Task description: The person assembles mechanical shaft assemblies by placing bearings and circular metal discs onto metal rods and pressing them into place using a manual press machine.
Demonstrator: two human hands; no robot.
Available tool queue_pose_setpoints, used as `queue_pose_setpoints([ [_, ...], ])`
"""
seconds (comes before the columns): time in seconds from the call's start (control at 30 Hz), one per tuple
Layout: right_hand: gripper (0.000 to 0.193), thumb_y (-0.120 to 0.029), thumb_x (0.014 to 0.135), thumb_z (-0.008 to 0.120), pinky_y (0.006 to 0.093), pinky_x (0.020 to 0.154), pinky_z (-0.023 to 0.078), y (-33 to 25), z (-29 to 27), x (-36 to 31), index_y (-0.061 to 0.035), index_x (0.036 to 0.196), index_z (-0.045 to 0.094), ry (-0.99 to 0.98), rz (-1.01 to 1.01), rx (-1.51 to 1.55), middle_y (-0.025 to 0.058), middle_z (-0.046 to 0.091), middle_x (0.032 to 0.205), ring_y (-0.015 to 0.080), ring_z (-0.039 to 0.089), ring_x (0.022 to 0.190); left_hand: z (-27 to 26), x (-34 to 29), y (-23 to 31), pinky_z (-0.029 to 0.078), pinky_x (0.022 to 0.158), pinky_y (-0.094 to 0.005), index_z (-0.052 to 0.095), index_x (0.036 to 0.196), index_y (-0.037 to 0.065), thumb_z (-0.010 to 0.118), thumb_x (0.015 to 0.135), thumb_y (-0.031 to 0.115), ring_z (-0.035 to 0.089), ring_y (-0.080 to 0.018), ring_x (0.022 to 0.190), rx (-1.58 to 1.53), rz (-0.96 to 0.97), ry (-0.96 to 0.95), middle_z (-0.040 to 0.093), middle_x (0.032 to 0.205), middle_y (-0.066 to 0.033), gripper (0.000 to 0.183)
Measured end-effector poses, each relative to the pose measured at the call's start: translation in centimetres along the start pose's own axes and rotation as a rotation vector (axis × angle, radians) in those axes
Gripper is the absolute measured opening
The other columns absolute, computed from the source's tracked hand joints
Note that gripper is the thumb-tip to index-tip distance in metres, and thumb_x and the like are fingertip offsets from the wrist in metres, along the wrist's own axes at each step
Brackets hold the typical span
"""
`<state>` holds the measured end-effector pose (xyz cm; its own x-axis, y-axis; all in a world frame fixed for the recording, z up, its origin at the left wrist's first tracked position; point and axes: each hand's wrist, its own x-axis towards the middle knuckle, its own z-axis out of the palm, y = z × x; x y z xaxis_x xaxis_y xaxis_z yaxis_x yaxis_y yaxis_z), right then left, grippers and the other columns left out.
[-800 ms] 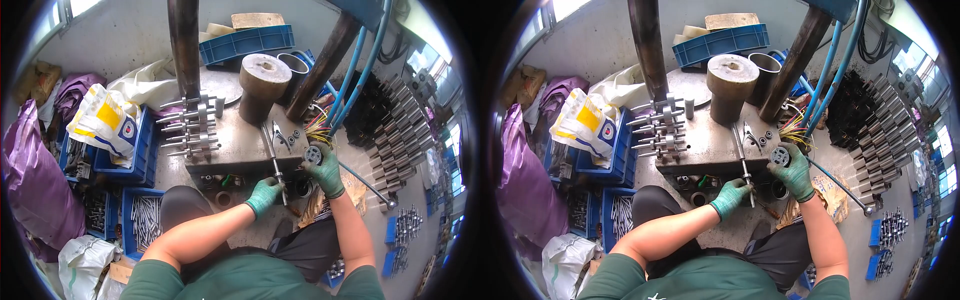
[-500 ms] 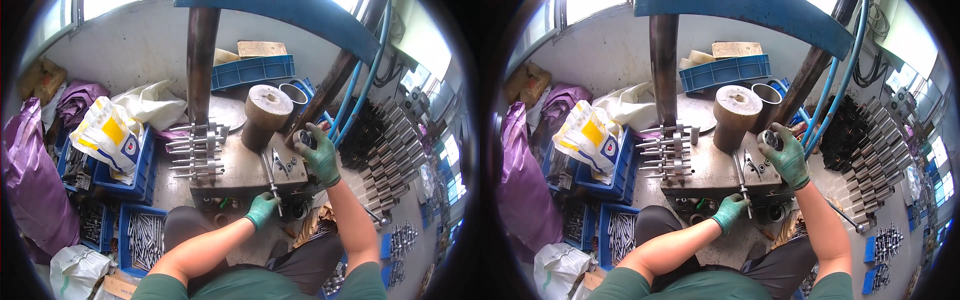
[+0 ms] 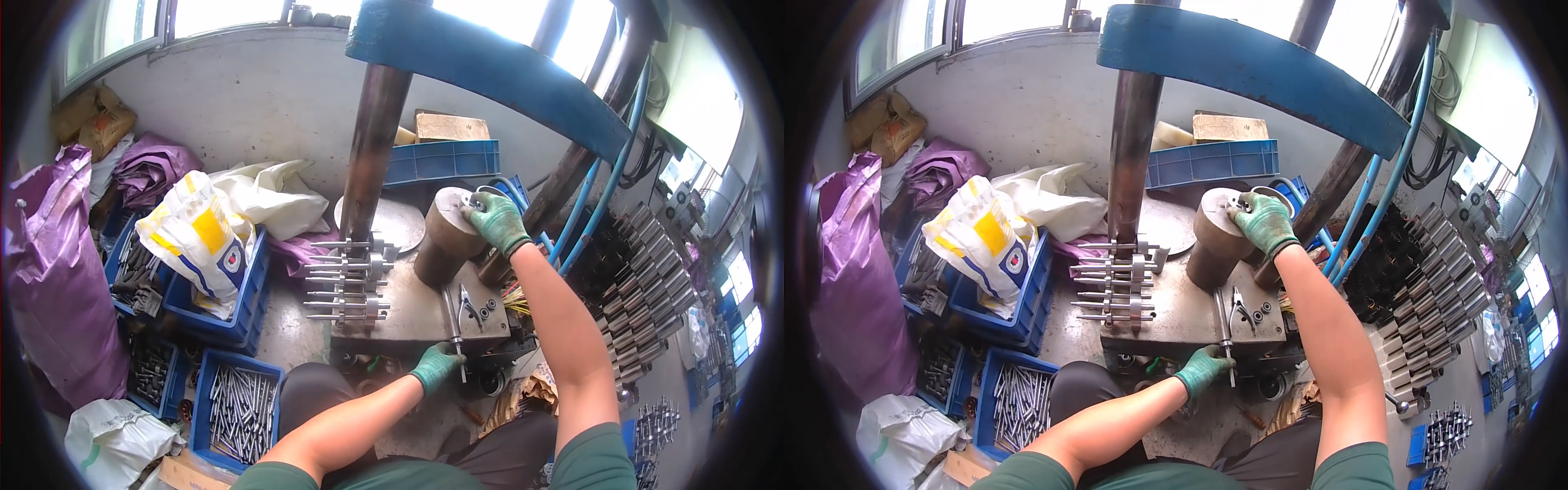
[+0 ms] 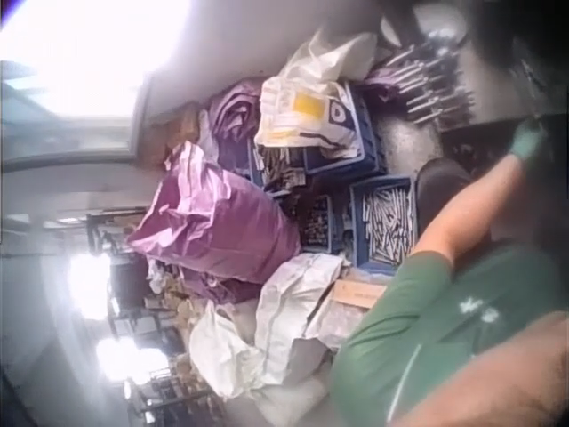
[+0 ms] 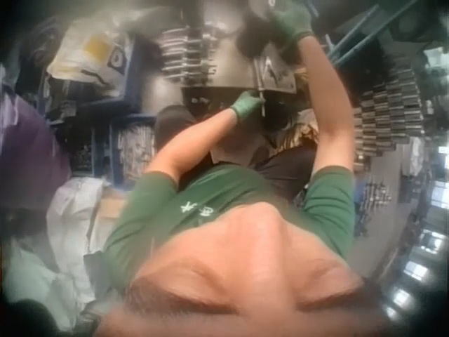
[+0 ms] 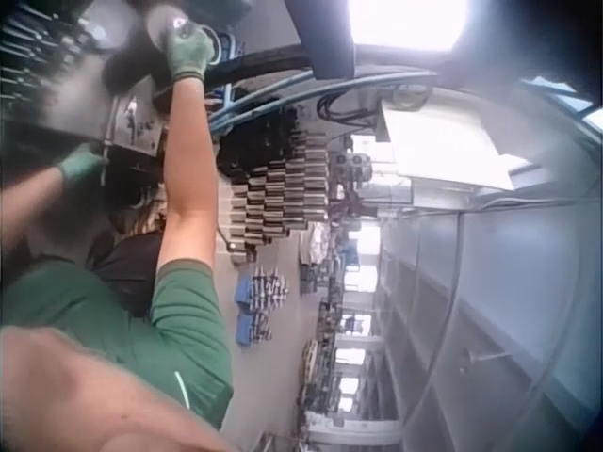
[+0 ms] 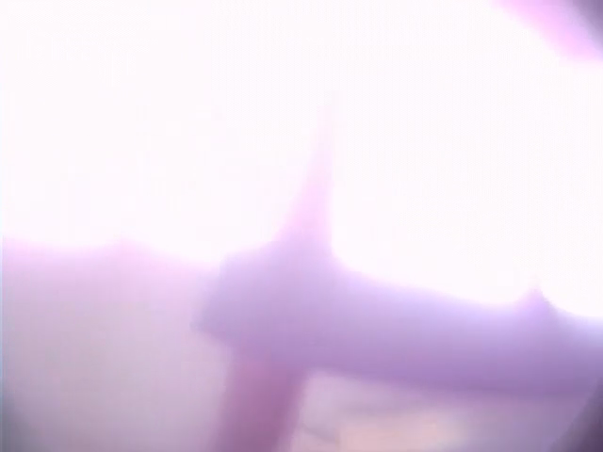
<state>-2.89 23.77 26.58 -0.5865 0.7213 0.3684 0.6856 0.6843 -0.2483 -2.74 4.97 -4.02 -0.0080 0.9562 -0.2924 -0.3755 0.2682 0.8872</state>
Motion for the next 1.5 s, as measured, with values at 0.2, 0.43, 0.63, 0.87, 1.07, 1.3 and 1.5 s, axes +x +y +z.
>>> queue_pose_setpoints([
  [0.2,0.045,-0.033,0.093,0.075,0.0422,0.102,0.055,0.2,-1.2,0.1,-0.001,0.125,0.075,0.011,-0.057,-0.084,0.0237,0.075,0.12,0.037,0.072,0.112,0.2,-2.1,2.9,0.06,0.079,-0.0318,0.063,0.132,-0.006,0.075,0.095,0.005,0.074,-0.0202,0.091,-0.006,-0.041,-0.052,0.075,0.106,-0.0123,0.04],
  [0.43,0.031,0.002,0.09,0.066,0.0376,0.101,0.058,3.9,-7.9,-9.0,0.003,0.121,0.072,-0.022,-0.279,0.031,0.0218,0.073,0.121,0.0343,0.071,0.115,-0.4,-4.0,3.7,0.06,0.087,-0.0348,0.058,0.14,-0.006,0.074,0.095,0.005,0.074,-0.0225,0.097,0.247,0.244,-0.059,0.073,0.113,-0.0156,0.049],
  [0.63,0.029,-0.001,0.084,0.063,0.0483,0.118,0.045,10.4,-16.3,-23.1,-0.0068,0.111,0.075,-0.279,-0.357,-0.294,0.0142,0.075,0.116,0.0317,0.073,0.107,0.4,-8.2,7.6,0.057,0.092,-0.0384,0.057,0.139,0.003,0.077,0.092,0.004,0.074,-0.0269,0.105,0.583,0.571,0.086,0.074,0.113,-0.0179,0.05],
  [0.87,0.027,-0.03,0.085,0.066,0.0479,0.106,0.044,13.9,-22.0,-36.7,-0.0102,0.097,0.079,-0.422,0.063,-0.411,0.0125,0.076,0.096,0.032,0.071,0.095,0.0,-7.4,11.1,0.059,0.086,-0.0329,0.033,0.157,0.002,0.061,0.106,0.003,0.069,-0.0182,0.095,0.378,0.871,0.025,0.065,0.105,-0.0095,0.059],
  [1.07,0.023,-0.002,0.076,0.072,0.0473,0.092,0.056,14.5,-20.2,-39.4,-0.002,0.099,0.076,0.129,0.011,-0.238,0.0173,0.076,0.11,0.0375,0.071,0.099,1.2,-1.3,24.3,0.066,0.086,-0.0393,0.04,0.143,0.001,0.061,0.107,0.006,0.074,-0.0241,0.094,0.071,1.033,0.05,0.064,0.106,-0.0115,0.042],
  [1.3,0.059,-0.022,0.088,0.082,0.0434,0.091,0.061,15.8,-21.0,-28.8,-0.0061,0.139,0.057,0.569,-0.131,-0.312,0.0199,0.065,0.134,0.0387,0.072,0.109,0.4,5.4,34.6,0.065,0.074,-0.0333,0.046,0.125,0.006,0.053,0.104,-0.009,0.066,-0.0165,0.083,-0.04,0.977,0.322,0.057,0.1,-0.0063,0.027],
  [1.5,0.095,-0.077,0.093,0.059,0.0458,0.093,0.06,15.9,-22.1,-22.8,-0.0022,0.152,0.05,0.372,0.284,-0.376,0.022,0.067,0.132,0.0391,0.072,0.11,-0.6,8.6,36.5,0.064,0.07,-0.0344,0.045,0.122,0.006,0.058,0.102,-0.007,0.069,-0.0202,0.078,0.225,0.941,0.403,0.058,0.097,-0.0075,0.027],
])
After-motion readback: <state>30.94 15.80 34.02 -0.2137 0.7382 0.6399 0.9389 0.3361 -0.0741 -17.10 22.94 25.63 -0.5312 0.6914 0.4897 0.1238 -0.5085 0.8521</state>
